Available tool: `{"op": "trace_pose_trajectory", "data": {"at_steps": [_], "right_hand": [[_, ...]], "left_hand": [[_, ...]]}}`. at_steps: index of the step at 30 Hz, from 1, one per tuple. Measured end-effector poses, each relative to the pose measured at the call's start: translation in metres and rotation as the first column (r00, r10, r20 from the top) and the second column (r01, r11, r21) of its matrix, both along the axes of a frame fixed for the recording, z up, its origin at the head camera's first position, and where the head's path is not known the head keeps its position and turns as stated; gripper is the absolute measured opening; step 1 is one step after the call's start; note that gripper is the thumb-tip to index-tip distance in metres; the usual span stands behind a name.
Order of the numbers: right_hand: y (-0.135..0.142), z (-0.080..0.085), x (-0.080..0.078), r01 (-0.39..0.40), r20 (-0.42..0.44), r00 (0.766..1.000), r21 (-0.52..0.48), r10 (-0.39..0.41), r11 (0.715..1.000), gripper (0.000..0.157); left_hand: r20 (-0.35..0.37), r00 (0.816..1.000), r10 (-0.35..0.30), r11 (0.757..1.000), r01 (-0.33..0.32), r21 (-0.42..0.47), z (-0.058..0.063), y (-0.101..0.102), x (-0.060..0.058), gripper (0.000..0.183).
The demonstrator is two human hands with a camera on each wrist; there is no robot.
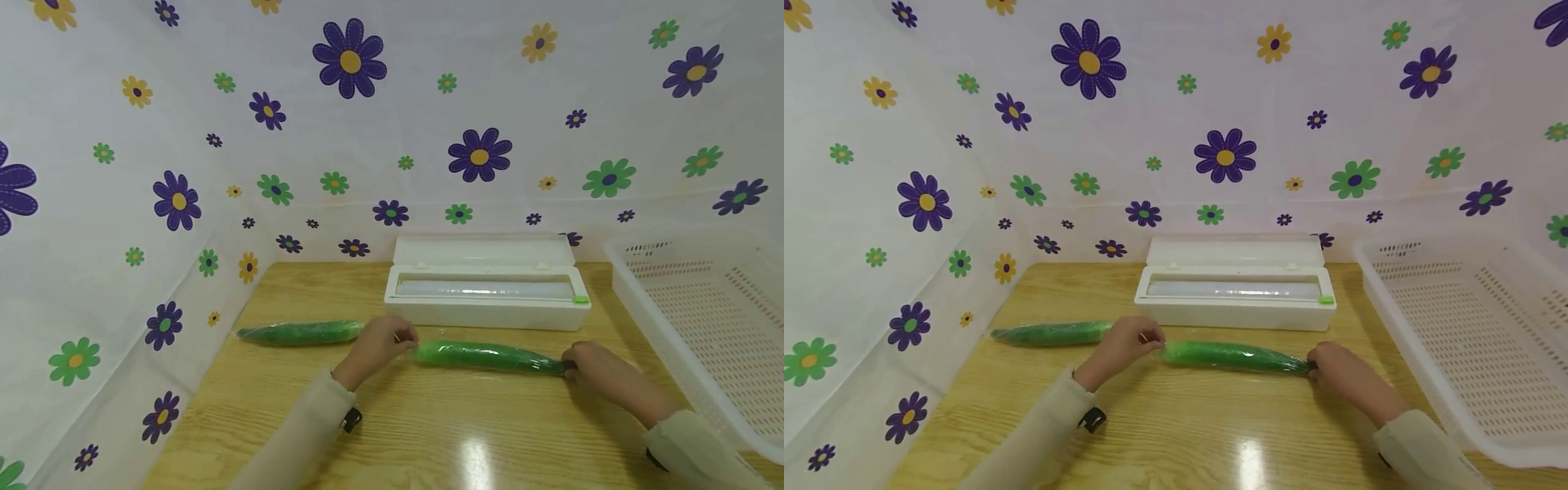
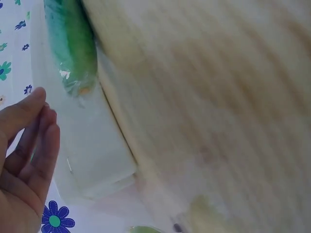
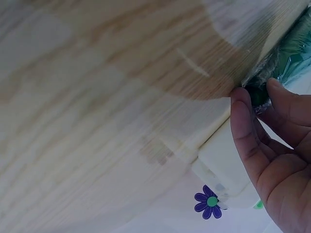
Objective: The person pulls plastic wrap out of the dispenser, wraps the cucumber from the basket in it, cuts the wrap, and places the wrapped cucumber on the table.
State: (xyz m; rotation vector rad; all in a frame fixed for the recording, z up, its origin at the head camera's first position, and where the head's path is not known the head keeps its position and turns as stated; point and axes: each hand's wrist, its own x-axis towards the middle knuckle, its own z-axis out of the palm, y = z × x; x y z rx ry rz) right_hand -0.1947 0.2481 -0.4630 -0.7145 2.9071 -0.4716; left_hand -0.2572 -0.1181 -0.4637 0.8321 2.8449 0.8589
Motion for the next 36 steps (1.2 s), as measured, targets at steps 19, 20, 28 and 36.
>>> {"op": "trace_pose_trajectory", "data": {"at_steps": [19, 20, 28, 36], "right_hand": [[-0.003, -0.002, -0.002, 0.117, 0.063, 0.991, -0.040, -0.115, 0.992, 0.013], [-0.002, -0.002, -0.003, 0.112, 0.059, 0.992, -0.039, -0.110, 0.993, 0.012], [-0.002, -0.003, -0.003, 0.076, 0.035, 0.997, -0.041, -0.075, 0.996, 0.009], [-0.002, -0.002, -0.001, 0.080, 0.019, 0.997, -0.026, -0.079, 0.996, 0.008]], "left_hand": [[0.151, 0.970, -0.192, 0.977, 0.175, 0.119, -0.012, -0.001, -0.002, 0.008], [0.189, 0.966, -0.177, 0.979, 0.153, 0.135, -0.011, -0.003, -0.003, 0.011], [0.283, 0.952, -0.112, 0.993, 0.118, -0.005, -0.004, -0.022, -0.011, 0.049], [0.228, 0.968, -0.108, 0.992, 0.121, -0.042, -0.004, -0.014, -0.011, 0.015]]}}
